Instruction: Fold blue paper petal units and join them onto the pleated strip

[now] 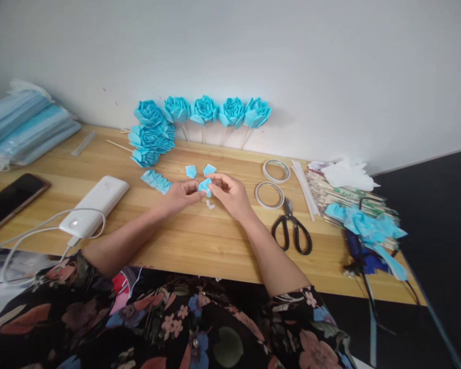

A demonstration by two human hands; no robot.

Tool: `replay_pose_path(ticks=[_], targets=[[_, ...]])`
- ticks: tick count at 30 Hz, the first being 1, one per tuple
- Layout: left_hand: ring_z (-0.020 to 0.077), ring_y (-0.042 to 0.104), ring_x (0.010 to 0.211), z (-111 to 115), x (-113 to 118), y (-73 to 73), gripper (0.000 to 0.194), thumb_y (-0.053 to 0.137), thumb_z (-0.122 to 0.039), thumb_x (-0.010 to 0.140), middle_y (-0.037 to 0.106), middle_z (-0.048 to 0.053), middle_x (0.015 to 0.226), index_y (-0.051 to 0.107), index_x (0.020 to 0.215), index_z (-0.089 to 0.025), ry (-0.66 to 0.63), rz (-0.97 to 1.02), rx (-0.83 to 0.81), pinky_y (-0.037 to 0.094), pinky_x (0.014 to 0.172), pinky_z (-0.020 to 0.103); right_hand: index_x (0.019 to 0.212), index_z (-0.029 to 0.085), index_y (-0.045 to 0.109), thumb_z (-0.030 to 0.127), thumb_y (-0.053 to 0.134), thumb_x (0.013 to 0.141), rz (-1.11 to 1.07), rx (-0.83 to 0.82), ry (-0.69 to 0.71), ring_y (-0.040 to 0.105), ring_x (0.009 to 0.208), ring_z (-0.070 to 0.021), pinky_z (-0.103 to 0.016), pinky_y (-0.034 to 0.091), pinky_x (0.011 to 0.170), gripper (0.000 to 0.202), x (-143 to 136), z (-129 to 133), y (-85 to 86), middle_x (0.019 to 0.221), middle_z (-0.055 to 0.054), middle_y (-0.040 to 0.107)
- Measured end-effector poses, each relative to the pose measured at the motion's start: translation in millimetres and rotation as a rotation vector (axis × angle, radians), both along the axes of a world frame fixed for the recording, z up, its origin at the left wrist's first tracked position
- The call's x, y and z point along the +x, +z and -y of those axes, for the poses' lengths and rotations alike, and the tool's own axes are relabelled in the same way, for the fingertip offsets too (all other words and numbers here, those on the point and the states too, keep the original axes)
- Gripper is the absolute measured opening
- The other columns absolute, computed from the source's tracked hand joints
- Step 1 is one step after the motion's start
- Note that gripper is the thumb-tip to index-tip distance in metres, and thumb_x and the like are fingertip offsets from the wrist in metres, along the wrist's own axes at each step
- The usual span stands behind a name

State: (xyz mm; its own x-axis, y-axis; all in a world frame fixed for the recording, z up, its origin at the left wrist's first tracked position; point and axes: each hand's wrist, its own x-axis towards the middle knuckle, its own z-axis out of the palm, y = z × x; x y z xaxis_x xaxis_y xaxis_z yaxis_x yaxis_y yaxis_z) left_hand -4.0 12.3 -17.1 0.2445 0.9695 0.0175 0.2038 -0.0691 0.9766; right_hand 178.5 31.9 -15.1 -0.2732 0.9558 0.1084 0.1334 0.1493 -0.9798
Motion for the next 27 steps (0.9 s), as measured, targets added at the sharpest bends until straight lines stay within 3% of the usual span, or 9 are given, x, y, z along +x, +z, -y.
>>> replay_pose_path(ticks=[5, 15, 20, 27], targets=[[0.0092, 0.045, 0.06, -1.7, 1.9, -0.6, 0.027, 0.065, -0.043, 0.076, 0.056, -0.003, 0.068, 0.057, 0.078, -0.018, -0.036, 0.099, -0.003, 0.034, 0.057, 0.023, 0.106, 0.021, 0.072, 0.036, 0.069, 0.08, 0.028, 0.033, -0.034, 0.058, 0.072, -0.0132, -0.028, 0.05, 0.072, 0.03, -1.7, 2.6, 3.3, 0.078, 0.001, 0.064], [0.0078, 0.041, 0.056, -2.1, 1.3, -6.4, 0.017, 0.063, -0.029, 0.078, 0.05, -0.004, 0.061, 0.056, 0.069, -0.017, -0.014, 0.062, 0.012, 0.033, 0.054, 0.023, 0.108, 0.023, 0.072, 0.04, 0.062, 0.087, 0.079, 0.059, -0.042, 0.059, 0.073, -0.0148, -0.03, 0.051, 0.073, 0.029, -1.0, 4.4, 1.0, 0.081, -0.001, 0.066], [0.0081, 0.038, 0.056, -1.2, 2.1, -5.0, 0.02, 0.063, -0.032, 0.077, 0.044, -0.005, 0.059, 0.054, 0.067, -0.017, -0.003, 0.047, -0.007, 0.03, 0.054, 0.023, 0.108, 0.022, 0.071, 0.038, 0.064, 0.085, 0.082, 0.087, -0.026, 0.059, 0.073, -0.014, -0.029, 0.049, 0.071, 0.029, -0.7, 4.1, 1.5, 0.08, 0.0, 0.065], [0.0095, 0.043, 0.061, -2.0, 3.6, -6.3, 0.023, 0.063, -0.039, 0.079, 0.052, -0.003, 0.066, 0.059, 0.075, -0.016, 0.002, 0.061, 0.004, 0.034, 0.057, 0.023, 0.108, 0.021, 0.071, 0.032, 0.065, 0.083, 0.126, 0.159, -0.027, 0.057, 0.07, -0.0129, -0.028, 0.049, 0.071, 0.028, -2.1, 3.1, -0.3, 0.076, 0.002, 0.06]])
